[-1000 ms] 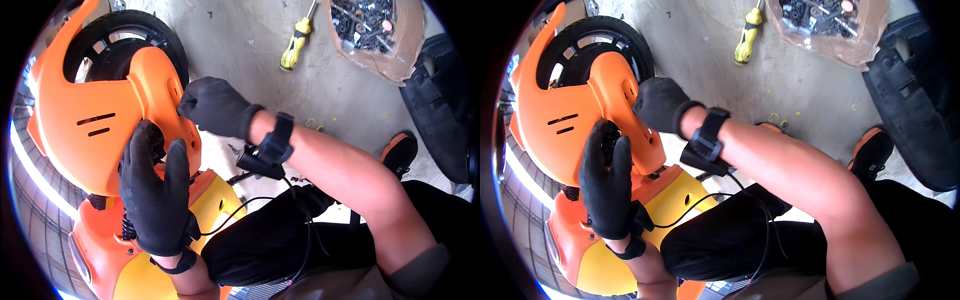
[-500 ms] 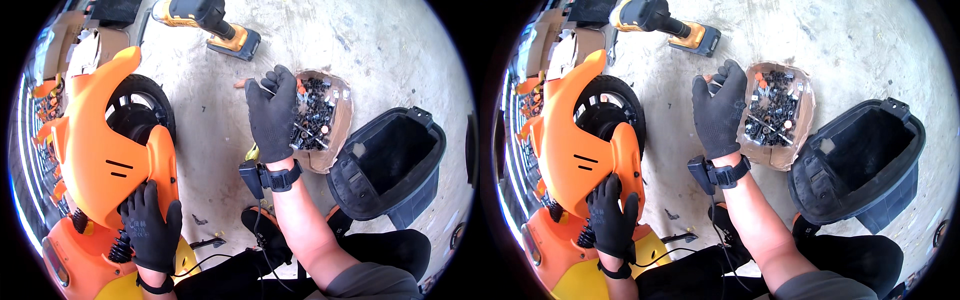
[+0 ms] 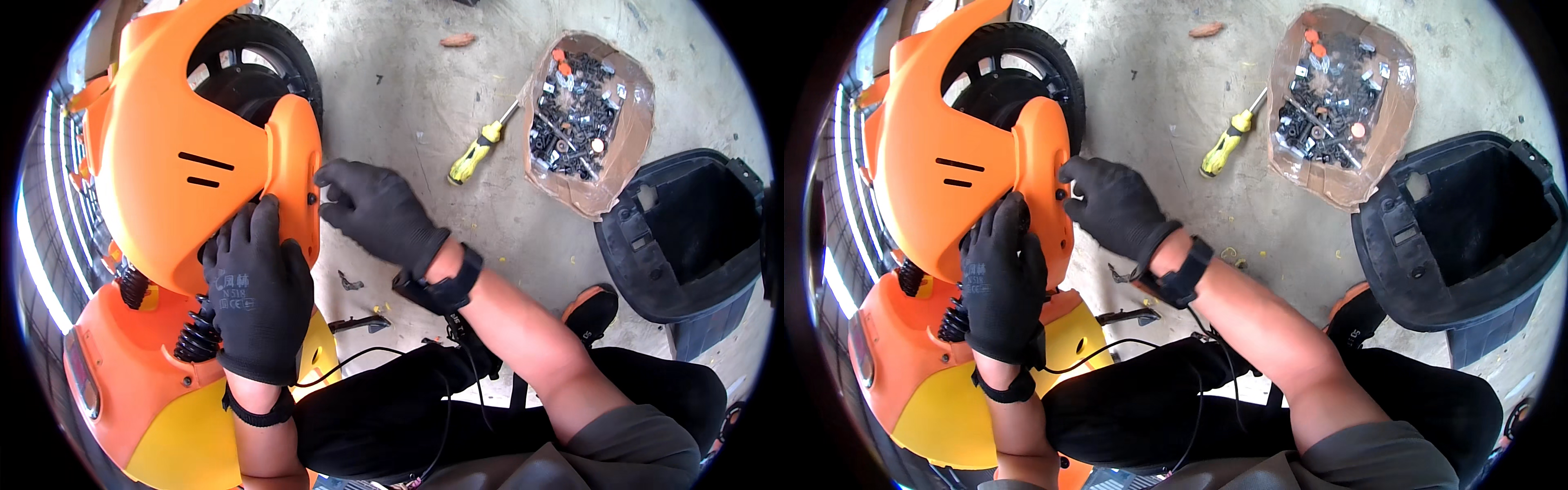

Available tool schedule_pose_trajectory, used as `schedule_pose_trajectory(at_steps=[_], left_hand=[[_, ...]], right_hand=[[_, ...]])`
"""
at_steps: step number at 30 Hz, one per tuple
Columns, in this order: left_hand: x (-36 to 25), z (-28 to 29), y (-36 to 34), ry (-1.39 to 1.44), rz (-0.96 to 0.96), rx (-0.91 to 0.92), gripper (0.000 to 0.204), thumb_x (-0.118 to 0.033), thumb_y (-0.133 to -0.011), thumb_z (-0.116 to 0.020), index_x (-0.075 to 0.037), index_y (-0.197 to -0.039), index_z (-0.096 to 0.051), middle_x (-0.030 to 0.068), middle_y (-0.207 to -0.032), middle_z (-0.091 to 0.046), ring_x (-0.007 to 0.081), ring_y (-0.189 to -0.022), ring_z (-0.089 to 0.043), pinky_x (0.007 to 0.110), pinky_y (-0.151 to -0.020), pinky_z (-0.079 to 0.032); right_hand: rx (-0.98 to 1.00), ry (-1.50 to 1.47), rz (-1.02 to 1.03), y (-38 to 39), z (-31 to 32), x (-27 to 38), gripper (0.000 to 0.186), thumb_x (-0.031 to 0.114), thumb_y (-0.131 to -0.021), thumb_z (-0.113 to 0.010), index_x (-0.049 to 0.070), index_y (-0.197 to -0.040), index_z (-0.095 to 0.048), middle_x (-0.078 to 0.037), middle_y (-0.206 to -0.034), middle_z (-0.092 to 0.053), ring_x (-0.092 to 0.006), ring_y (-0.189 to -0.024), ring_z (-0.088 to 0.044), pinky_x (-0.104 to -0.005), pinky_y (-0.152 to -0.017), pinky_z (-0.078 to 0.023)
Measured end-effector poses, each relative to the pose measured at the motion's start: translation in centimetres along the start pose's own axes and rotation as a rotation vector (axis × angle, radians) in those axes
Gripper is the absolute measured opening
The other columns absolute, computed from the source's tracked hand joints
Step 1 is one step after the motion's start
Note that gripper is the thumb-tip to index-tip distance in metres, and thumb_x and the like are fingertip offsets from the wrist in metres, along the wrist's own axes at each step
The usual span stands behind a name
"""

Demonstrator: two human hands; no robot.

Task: The person picks up a small screw and a bracket from a box on the floor, then uses a screwdriver to attach them to the frame of an orange scooter.

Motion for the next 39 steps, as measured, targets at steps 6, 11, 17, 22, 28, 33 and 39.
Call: schedule_pose_trajectory(at_steps=[6, 11, 17, 22, 28, 33, 39], left_hand=[[-0.1, -0.4, 0.1, 0.038, -0.017, -0.006, 0.037, -0.003, -0.082, -0.058, -0.001, -0.120, -0.056, 0.0211, -0.116, -0.062, 0.0396, -0.111, -0.058, 0.049, -0.099, -0.041], [0.3, 0.1, 0.5, 0.074, -0.005, -0.041, 0.040, 0.003, -0.082, -0.058, 0.001, -0.122, -0.059, 0.0213, -0.115, -0.063, 0.0408, -0.111, -0.058, 0.048, -0.099, -0.043], [0.5, -0.6, 0.5, 0.097, -0.026, -0.044, 0.039, 0.006, -0.085, -0.057, 0.002, -0.124, -0.060, 0.0206, -0.115, -0.065, 0.0388, -0.110, -0.060, 0.046, -0.099, -0.044], [0.4, -0.4, 0.7, 0.102, -0.038, -0.047, 0.039, 0.006, -0.084, -0.057, 0.003, -0.124, -0.060, 0.0209, -0.115, -0.065, 0.0380, -0.110, -0.061, 0.045, -0.099, -0.044], [0.3, -0.3, 0.6, 0.106, -0.037, -0.035, 0.040, 0.006, -0.085, -0.057, 0.003, -0.124, -0.060, 0.0211, -0.115, -0.065, 0.0379, -0.110, -0.061, 0.045, -0.099, -0.044], [0.1, -0.2, 0.6, 0.103, -0.054, -0.055, 0.039, 0.006, -0.085, -0.057, 0.003, -0.124, -0.060, 0.0212, -0.114, -0.065, 0.0383, -0.109, -0.061, 0.045, -0.098, -0.045], [0.2, -0.2, 0.6, 0.114, -0.046, -0.043, 0.039, 0.006, -0.085, -0.057, 0.003, -0.124, -0.059, 0.0214, -0.114, -0.065, 0.0385, -0.109, -0.061, 0.045, -0.098, -0.045]], right_hand=[[-0.274, 0.015, 0.192, 0.5, -3.0, -1.1, 0.010, 0.007, -0.085, -0.061, 0.005, -0.093, -0.055, -0.017, -0.085, -0.059, -0.0382, -0.084, -0.060, -0.0485, -0.073, -0.049], [-0.306, -0.033, 0.156, 0.7, -4.0, -1.1, 0.010, 0.006, -0.084, -0.064, 0.003, -0.092, -0.059, -0.018, -0.083, -0.058, -0.0391, -0.081, -0.060, -0.0479, -0.071, -0.049], [-0.280, -0.089, 0.066, 0.4, -3.9, -2.0, 0.011, 0.007, -0.083, -0.064, 0.003, -0.090, -0.057, -0.018, -0.084, -0.059, -0.0397, -0.079, -0.061, -0.0474, -0.070, -0.049], [-0.222, -0.129, 0.010, 0.1, -4.2, -2.7, 0.012, 0.007, -0.082, -0.065, 0.002, -0.090, -0.057, -0.018, -0.084, -0.059, -0.0378, -0.079, -0.062, -0.0461, -0.070, -0.049], [-0.308, -0.059, 0.086, 0.7, -4.1, -1.8, 0.012, 0.006, -0.082, -0.064, 0.003, -0.091, -0.056, -0.018, -0.084, -0.058, -0.0378, -0.080, -0.061, -0.0464, -0.070, -0.049], [-0.292, -0.042, 0.143, 0.5, -4.3, -2.2, 0.013, 0.006, -0.083, -0.064, 0.003, -0.092, -0.056, -0.018, -0.084, -0.057, -0.0394, -0.080, -0.060, -0.0475, -0.069, -0.048], [-0.284, 0.005, 0.168, 0.4, -3.7, -2.1, 0.013, 0.009, -0.082, -0.065, 0.003, -0.090, -0.056, -0.018, -0.084, -0.057, -0.0387, -0.080, -0.060, -0.0474, -0.069, -0.048]])
Point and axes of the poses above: each hand's wrist, its own y-axis away from the middle knuckle, its own z-axis out of the back of the hand, x = y × z, the point moved 7 cm from there along -y, towards the middle knuckle
